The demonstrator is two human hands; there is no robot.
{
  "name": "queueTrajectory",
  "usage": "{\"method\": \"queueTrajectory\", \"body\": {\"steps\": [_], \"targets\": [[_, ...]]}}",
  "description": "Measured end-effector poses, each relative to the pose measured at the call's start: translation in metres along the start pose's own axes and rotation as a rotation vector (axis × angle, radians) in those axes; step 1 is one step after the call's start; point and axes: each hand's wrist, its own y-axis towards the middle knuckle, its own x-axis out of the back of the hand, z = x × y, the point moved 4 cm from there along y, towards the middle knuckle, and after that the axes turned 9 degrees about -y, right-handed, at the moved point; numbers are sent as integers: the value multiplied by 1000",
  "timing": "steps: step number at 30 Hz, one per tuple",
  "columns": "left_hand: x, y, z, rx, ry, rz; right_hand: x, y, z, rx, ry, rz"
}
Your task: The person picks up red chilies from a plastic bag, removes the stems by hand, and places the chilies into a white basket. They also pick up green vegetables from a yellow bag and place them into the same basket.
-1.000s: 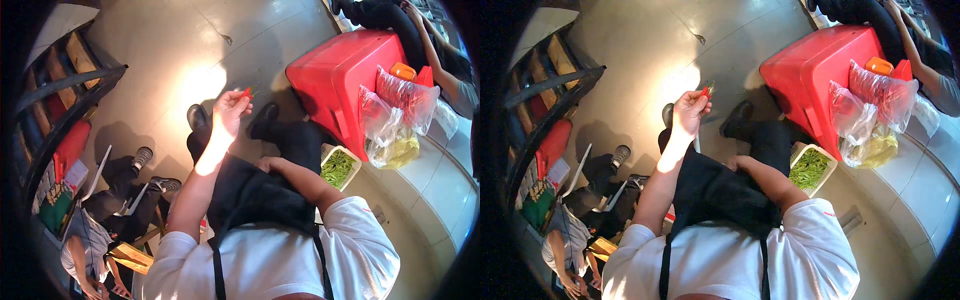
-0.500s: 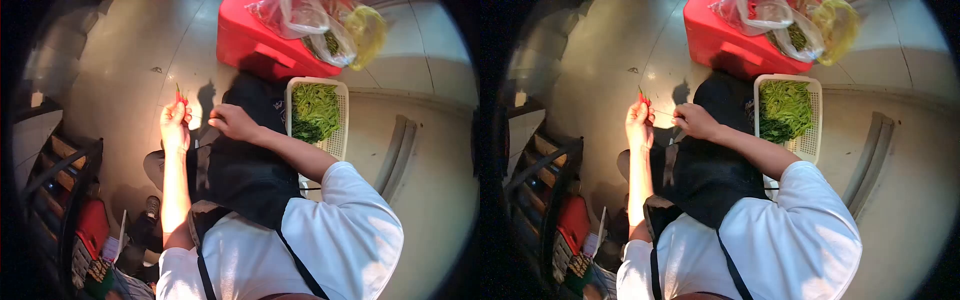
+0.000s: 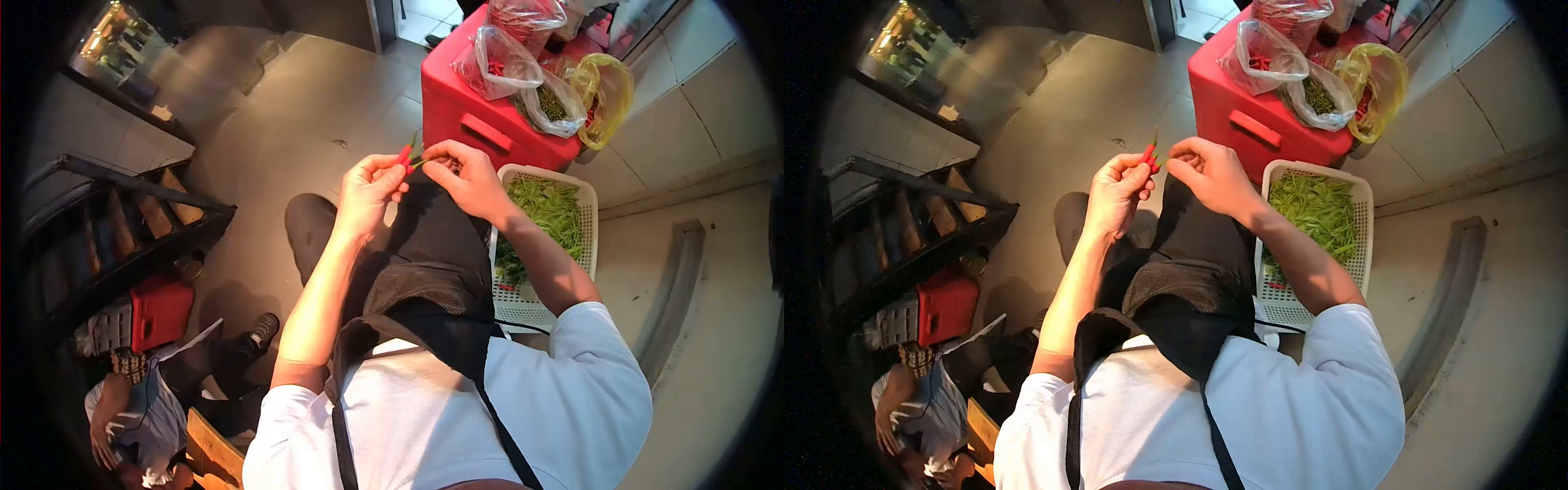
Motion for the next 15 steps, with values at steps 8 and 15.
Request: {"method": "queueTrajectory", "body": {"steps": [8, 15], "targets": [[-39, 14, -3, -88, 134, 18, 12, 9, -11, 49, 88, -115], [-55, 77, 22, 41, 157, 56, 31, 32, -73, -314, 940, 15]]}}
